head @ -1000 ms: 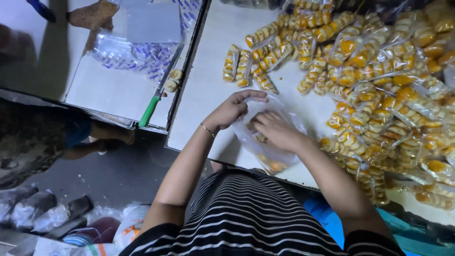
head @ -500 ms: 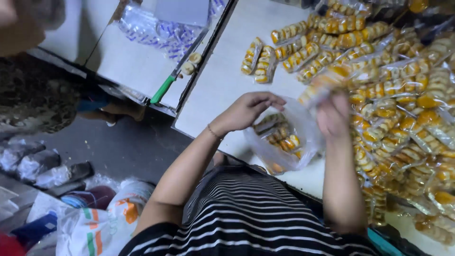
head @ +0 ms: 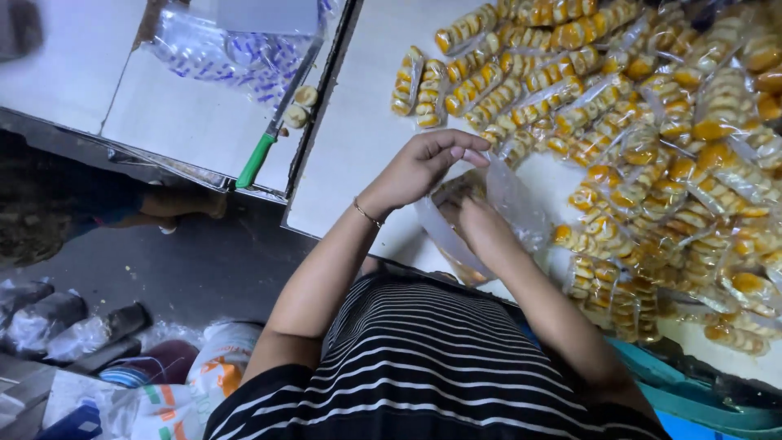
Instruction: Packing individually wrapped bread rolls into larger plastic bags at a packaging station.
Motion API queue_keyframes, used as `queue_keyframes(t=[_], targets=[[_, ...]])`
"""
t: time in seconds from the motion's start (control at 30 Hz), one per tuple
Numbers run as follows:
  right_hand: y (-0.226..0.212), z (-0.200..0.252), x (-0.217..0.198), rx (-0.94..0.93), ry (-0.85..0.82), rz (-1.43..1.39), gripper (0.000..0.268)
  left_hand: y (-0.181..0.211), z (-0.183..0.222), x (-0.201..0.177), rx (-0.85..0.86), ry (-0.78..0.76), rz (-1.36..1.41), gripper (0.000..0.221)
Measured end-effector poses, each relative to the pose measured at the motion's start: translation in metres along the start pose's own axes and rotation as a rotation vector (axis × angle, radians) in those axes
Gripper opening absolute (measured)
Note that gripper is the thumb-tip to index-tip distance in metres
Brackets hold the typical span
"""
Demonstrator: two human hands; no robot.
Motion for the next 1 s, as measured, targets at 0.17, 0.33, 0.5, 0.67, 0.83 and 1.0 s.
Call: queue_keyframes(t=[0.17, 0.33, 0.5, 0.67, 0.83, 1.0], targets=[[-0.133, 0.056, -0.138, 0.282, -0.205, 0.359, 0.085, 0.036, 0.035, 0.008, 0.045, 0.016, -0.296, 0.035], [-0.192, 0.085, -0.177, 0.087, -0.198, 0.417, 0.112, 0.109, 0.04, 0.036, 0.232, -0.031, -0.453, 0.046], [-0.211, 0.068, -0.193, -0.074, -0.39, 0.153, 0.056, 0.056, 0.062, -0.002, -0.016, 0.07, -0.432, 0.048], [-0.048, -0.049, -0.166, -0.102, -0.074, 0.467, 0.055, 0.074, 0.072, 0.006, -0.111, 0.188, -0.406, 0.04], [-0.002, -0.103, -0.087, -0.387, -0.153, 0.942, 0.026, 0.061, 0.075, 0.014, -0.099, 0.136, -0.32, 0.031], [-0.087, -0.059, -0.225, 0.106, 0.377, -0.532, 0.069, 0.07, 0.073, 0.024, -0.086, 0.058, -0.308, 0.043]])
Point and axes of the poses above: each hand's wrist, its own z-axis away from the middle knuckle, its own x-axis out of the palm, y = z × x, the point moved 8 cm from there along -z, towards the middle knuckle, and after that the axes turned 1 degree about z, right-handed, at the moved point
